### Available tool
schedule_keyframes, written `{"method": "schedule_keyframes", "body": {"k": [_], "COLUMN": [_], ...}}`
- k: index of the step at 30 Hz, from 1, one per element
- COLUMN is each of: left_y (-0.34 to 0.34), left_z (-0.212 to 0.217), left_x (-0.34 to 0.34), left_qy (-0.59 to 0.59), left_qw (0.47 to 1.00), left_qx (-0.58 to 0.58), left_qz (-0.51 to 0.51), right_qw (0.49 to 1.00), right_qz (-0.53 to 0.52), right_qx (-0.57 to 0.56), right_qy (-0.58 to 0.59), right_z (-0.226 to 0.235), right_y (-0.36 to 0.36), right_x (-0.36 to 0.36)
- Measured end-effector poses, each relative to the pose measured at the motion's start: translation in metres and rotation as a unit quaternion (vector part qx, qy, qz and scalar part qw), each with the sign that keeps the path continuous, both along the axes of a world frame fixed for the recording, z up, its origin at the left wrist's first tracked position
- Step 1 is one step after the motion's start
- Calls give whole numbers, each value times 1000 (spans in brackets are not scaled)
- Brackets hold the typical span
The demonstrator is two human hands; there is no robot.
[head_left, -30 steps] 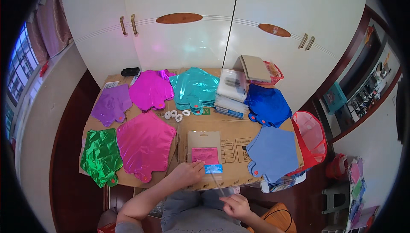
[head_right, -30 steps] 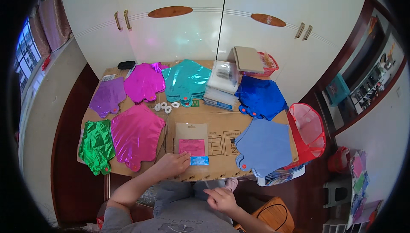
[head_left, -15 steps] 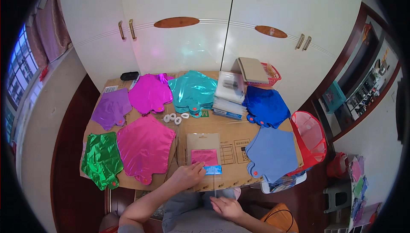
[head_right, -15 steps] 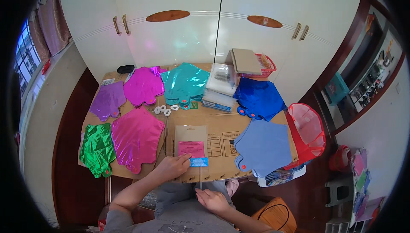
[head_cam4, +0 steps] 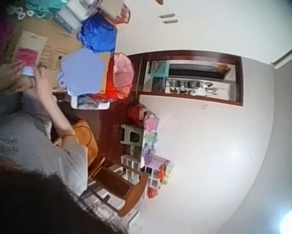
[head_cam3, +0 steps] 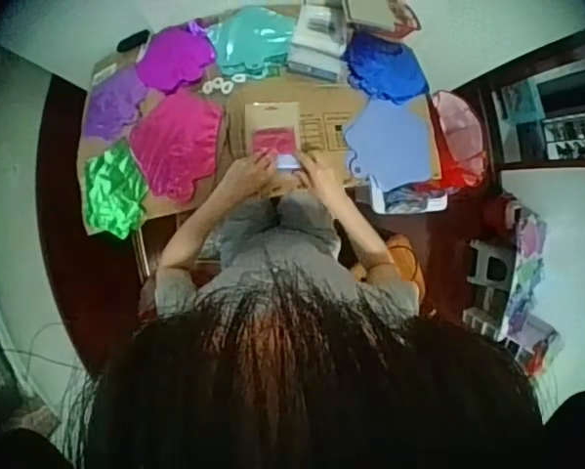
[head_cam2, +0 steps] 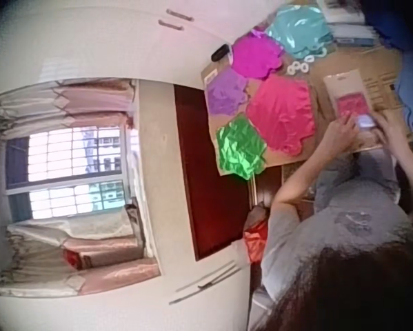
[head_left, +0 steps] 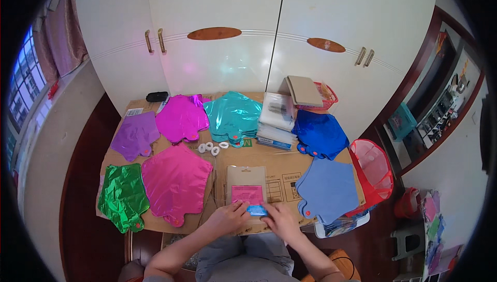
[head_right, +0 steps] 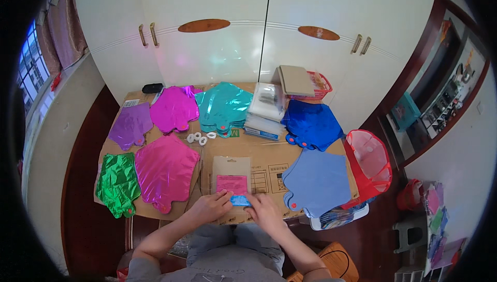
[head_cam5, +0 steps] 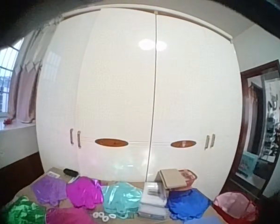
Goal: Folding colorful plastic bags and placing them into clear plastic retail packaging envelopes.
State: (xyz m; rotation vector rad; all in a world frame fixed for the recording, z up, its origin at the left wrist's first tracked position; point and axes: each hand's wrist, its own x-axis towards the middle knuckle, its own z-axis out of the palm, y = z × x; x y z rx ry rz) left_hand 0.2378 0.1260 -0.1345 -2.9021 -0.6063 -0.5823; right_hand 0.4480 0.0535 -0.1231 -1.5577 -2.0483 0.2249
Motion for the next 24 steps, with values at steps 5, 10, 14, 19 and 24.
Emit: {"method": "schedule_keyframes", "body": {"k": [5,10,14,19,24], "left_y": [-1,-5,-26,-46,-54], "left_z": [0,-7,-1,-15,-22], "left_x": [1,-1,19,55,63], "left_qy": [-1,-18,-37,-127,-113], "left_qw": [1000,999,995,985,972], "left_qx": [-14,-13,-76,-66,-144], "left_qz": [5,25,43,91,145], "right_qw": [994,989,981,976,976], "right_qz": [77,132,190,202,199], "right_qx": [38,-6,-30,-66,-72], "right_qy": [68,68,34,48,56], "right_z": [-36,-33,-30,-34,-33], "right_y": [27,26,32,37,37], "right_x": [21,26,38,43,44]}}
